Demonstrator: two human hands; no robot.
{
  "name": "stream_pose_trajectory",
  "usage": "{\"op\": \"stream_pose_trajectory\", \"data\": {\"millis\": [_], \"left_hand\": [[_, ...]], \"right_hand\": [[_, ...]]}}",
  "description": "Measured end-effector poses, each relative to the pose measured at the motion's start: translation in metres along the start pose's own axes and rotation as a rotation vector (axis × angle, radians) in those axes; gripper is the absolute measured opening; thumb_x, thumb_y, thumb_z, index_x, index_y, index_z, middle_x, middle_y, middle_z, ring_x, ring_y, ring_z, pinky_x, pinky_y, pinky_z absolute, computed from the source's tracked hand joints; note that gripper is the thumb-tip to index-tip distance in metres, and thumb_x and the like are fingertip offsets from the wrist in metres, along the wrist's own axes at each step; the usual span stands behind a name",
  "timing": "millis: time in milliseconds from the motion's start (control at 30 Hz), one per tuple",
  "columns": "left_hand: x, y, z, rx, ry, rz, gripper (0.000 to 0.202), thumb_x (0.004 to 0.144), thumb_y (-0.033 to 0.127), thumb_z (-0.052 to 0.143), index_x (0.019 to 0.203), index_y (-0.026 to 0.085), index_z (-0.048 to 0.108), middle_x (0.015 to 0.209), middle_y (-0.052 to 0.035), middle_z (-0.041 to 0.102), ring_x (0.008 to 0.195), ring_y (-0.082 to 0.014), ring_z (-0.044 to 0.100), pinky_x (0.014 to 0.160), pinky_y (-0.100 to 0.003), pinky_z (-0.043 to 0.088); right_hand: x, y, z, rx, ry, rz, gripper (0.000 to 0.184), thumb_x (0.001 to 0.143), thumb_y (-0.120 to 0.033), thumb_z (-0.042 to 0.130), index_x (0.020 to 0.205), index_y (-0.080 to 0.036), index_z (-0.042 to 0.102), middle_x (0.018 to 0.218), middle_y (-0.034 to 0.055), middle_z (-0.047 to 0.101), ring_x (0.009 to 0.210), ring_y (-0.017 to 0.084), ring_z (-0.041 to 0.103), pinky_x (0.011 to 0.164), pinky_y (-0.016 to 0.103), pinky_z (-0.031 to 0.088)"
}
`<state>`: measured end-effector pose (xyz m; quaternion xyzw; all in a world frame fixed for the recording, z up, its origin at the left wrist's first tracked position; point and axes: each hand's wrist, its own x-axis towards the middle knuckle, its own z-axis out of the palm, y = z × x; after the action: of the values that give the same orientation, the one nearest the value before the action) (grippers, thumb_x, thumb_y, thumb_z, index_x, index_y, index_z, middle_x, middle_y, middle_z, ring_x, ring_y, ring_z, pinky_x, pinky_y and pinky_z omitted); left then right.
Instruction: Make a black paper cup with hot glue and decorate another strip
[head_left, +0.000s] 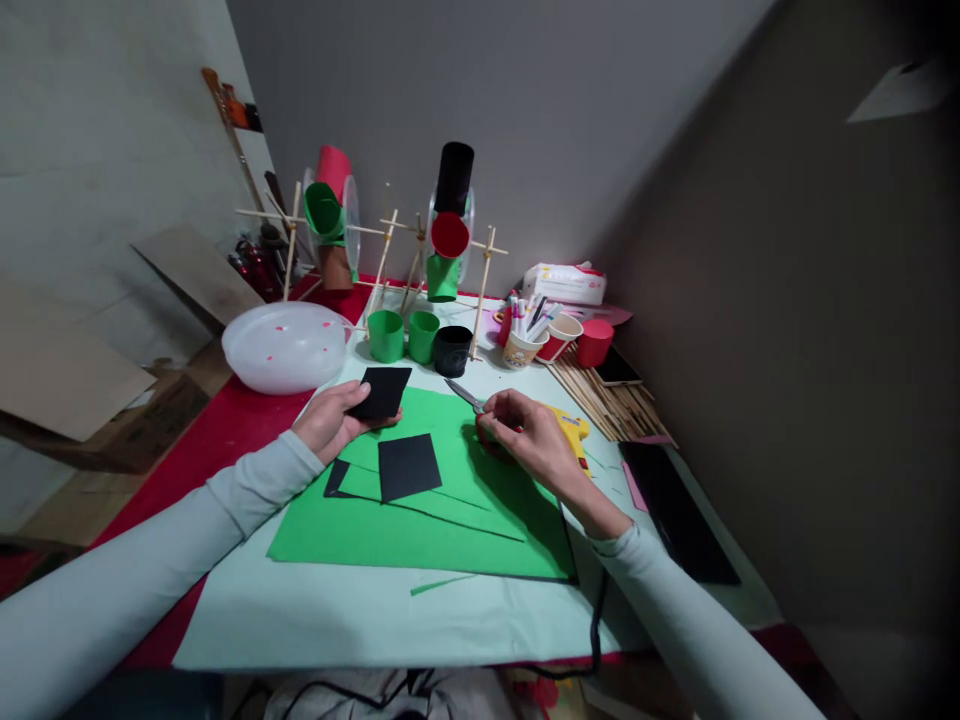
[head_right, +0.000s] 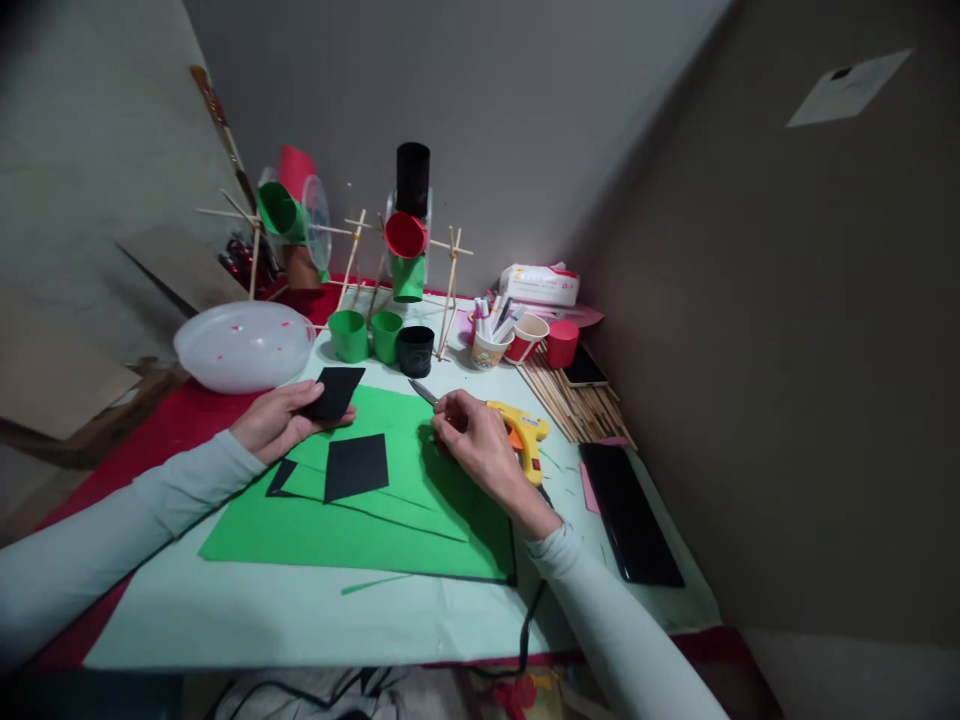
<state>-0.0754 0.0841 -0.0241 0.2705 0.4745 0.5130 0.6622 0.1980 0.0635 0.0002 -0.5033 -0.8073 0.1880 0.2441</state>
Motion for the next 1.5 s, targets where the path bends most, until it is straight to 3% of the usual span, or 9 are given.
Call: {"op": "stream_pose_trajectory", "data": {"millis": [167, 300, 500, 700, 867, 1000, 1200, 1333, 1500], "left_hand": [[0.005, 0.007, -0.007, -0.049, -0.036, 0.047, 0.034, 0.095, 0.033, 0.063, 0.124, 0.017, 0.059, 0.125, -0.0100, 0.063, 0.104, -0.0246, 0.065, 0.086, -0.045, 0.058], [-0.002, 0.009, -0.004, -0.045, -0.171, 0.013, 0.033, 0.095, 0.033, 0.063, 0.123, 0.017, 0.060, 0.124, -0.0098, 0.063, 0.103, -0.0242, 0.066, 0.086, -0.045, 0.058], [-0.014, -0.006, 0.005, 0.048, -0.397, -0.152, 0.032, 0.094, 0.032, 0.064, 0.122, 0.016, 0.061, 0.123, -0.0097, 0.064, 0.102, -0.0239, 0.066, 0.086, -0.045, 0.058], [-0.010, -0.013, 0.002, 0.104, -0.447, -0.141, 0.033, 0.094, 0.033, 0.063, 0.123, 0.017, 0.060, 0.124, -0.0099, 0.064, 0.103, -0.0242, 0.066, 0.086, -0.045, 0.058], [-0.009, -0.012, 0.002, 0.152, -0.426, -0.116, 0.029, 0.095, 0.034, 0.063, 0.118, 0.016, 0.062, 0.118, -0.0089, 0.067, 0.099, -0.0227, 0.067, 0.085, -0.044, 0.058], [-0.012, -0.010, 0.005, 0.202, -0.375, -0.093, 0.029, 0.086, 0.036, 0.072, 0.103, 0.013, 0.068, 0.095, -0.0094, 0.075, 0.091, -0.0244, 0.072, 0.089, -0.043, 0.057], [-0.016, -0.005, 0.009, 0.352, -0.213, 0.003, 0.033, 0.068, 0.038, 0.085, 0.093, 0.022, 0.071, 0.087, -0.0033, 0.077, 0.087, -0.0210, 0.072, 0.073, -0.024, 0.057], [-0.018, -0.003, 0.010, 0.510, -0.178, 0.092, 0.043, 0.063, 0.048, 0.087, 0.096, 0.026, 0.070, 0.080, 0.0008, 0.074, 0.072, -0.0187, 0.068, 0.056, -0.021, 0.052], [-0.016, -0.008, 0.012, 0.701, -0.204, 0.231, 0.049, 0.059, 0.056, 0.085, 0.098, 0.029, 0.072, 0.098, -0.0034, 0.075, 0.100, -0.0273, 0.067, 0.081, -0.028, 0.055]], "right_hand": [[-0.016, -0.034, 0.006, -0.044, -0.070, -0.185, 0.012, 0.099, -0.019, 0.052, 0.104, -0.016, 0.063, 0.093, 0.0065, 0.073, 0.082, 0.019, 0.066, 0.073, 0.030, 0.051], [-0.022, -0.070, 0.032, -0.120, -0.198, -0.431, 0.023, 0.099, -0.017, 0.054, 0.120, -0.015, 0.063, 0.115, 0.0131, 0.073, 0.104, 0.025, 0.065, 0.089, 0.040, 0.049], [-0.020, -0.105, 0.074, -0.202, -0.252, -0.596, 0.057, 0.101, -0.041, 0.051, 0.141, -0.001, 0.047, 0.148, 0.0250, 0.050, 0.140, 0.037, 0.042, 0.110, 0.051, 0.038], [-0.045, -0.105, 0.088, -0.281, -0.239, -0.667, 0.075, 0.100, -0.059, 0.039, 0.140, 0.004, 0.046, 0.150, 0.0272, 0.047, 0.143, 0.038, 0.039, 0.118, 0.049, 0.030], [-0.066, -0.101, 0.078, -0.225, -0.253, -0.703, 0.069, 0.100, -0.055, 0.041, 0.140, 0.000, 0.046, 0.147, 0.0232, 0.052, 0.141, 0.034, 0.041, 0.119, 0.042, 0.032], [-0.070, -0.096, 0.056, -0.177, -0.295, -0.712, 0.053, 0.105, -0.044, 0.037, 0.137, -0.004, 0.050, 0.145, 0.0154, 0.057, 0.139, 0.026, 0.045, 0.116, 0.035, 0.036], [-0.072, -0.064, 0.028, -0.352, -0.179, -0.456, 0.037, 0.105, -0.021, 0.038, 0.137, -0.006, 0.049, 0.149, 0.0165, 0.052, 0.138, 0.028, 0.044, 0.113, 0.040, 0.038], [-0.074, -0.043, 0.019, -0.405, -0.137, -0.331, 0.032, 0.100, -0.016, 0.046, 0.130, -0.007, 0.052, 0.140, 0.0180, 0.058, 0.130, 0.030, 0.050, 0.108, 0.041, 0.042], [-0.079, -0.033, 0.011, -0.430, -0.127, -0.300, 0.021, 0.097, -0.014, 0.048, 0.117, -0.011, 0.055, 0.125, 0.0132, 0.065, 0.120, 0.024, 0.056, 0.104, 0.034, 0.042]]}}
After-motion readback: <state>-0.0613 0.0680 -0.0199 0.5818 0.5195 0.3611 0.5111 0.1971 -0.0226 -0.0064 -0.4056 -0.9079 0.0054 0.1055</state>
